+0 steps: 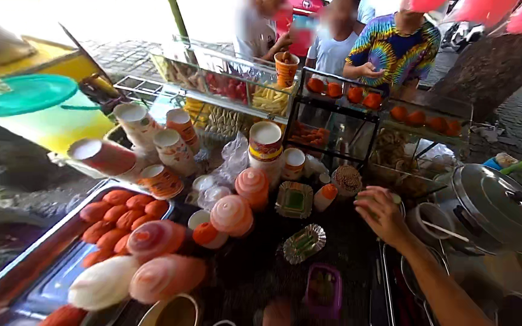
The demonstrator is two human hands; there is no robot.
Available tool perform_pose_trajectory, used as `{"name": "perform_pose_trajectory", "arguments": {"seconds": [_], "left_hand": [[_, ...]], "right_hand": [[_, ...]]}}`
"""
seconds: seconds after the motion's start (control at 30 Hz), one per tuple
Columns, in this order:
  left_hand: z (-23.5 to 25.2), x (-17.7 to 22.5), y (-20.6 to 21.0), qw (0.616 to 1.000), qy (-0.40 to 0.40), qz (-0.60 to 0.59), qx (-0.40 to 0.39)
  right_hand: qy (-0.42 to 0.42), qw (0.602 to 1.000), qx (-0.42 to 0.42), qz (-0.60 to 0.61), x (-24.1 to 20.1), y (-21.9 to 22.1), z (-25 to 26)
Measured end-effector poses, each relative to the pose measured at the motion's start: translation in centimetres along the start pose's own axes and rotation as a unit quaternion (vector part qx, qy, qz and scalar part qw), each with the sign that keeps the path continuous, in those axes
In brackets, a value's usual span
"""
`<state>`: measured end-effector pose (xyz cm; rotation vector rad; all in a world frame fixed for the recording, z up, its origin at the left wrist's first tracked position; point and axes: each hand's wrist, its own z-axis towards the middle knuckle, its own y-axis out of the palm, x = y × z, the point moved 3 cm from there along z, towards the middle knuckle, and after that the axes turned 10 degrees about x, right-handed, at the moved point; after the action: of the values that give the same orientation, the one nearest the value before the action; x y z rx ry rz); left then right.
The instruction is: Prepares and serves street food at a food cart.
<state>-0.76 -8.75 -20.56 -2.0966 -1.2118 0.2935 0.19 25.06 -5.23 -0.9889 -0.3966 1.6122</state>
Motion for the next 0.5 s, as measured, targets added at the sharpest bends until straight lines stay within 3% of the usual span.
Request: {"name": "perform_pose_trajectory", "arguments": {"seconds": [0.13, 0.23, 0.37, 0.5], "left_hand": [[-0.3, 0.0, -1.2, 1.0, 0.006, 0.01, 0.001], [-1.5, 0.0, -1.8, 1.0, -0.012, -0.008, 0.004], [-2.8, 0.1, -0.8, 0.998, 0.036, -0.014, 0.045], [-5.0, -0.6, 0.7, 0.986, 0.138, -0.083, 0.037]], "right_hand": [[0.154, 0.984, -0.015, 0.088, -6.1, 1.9, -12.7], [0.269, 0.945, -0.099, 0.158, -11.2, 1.9, -20.1], [0.351, 0.892, -0.2, 0.204, -15.2, 1.7, -26.1], [0.355, 0.89, -0.223, 0.178, -16.1, 2.2, -28.2]]}}
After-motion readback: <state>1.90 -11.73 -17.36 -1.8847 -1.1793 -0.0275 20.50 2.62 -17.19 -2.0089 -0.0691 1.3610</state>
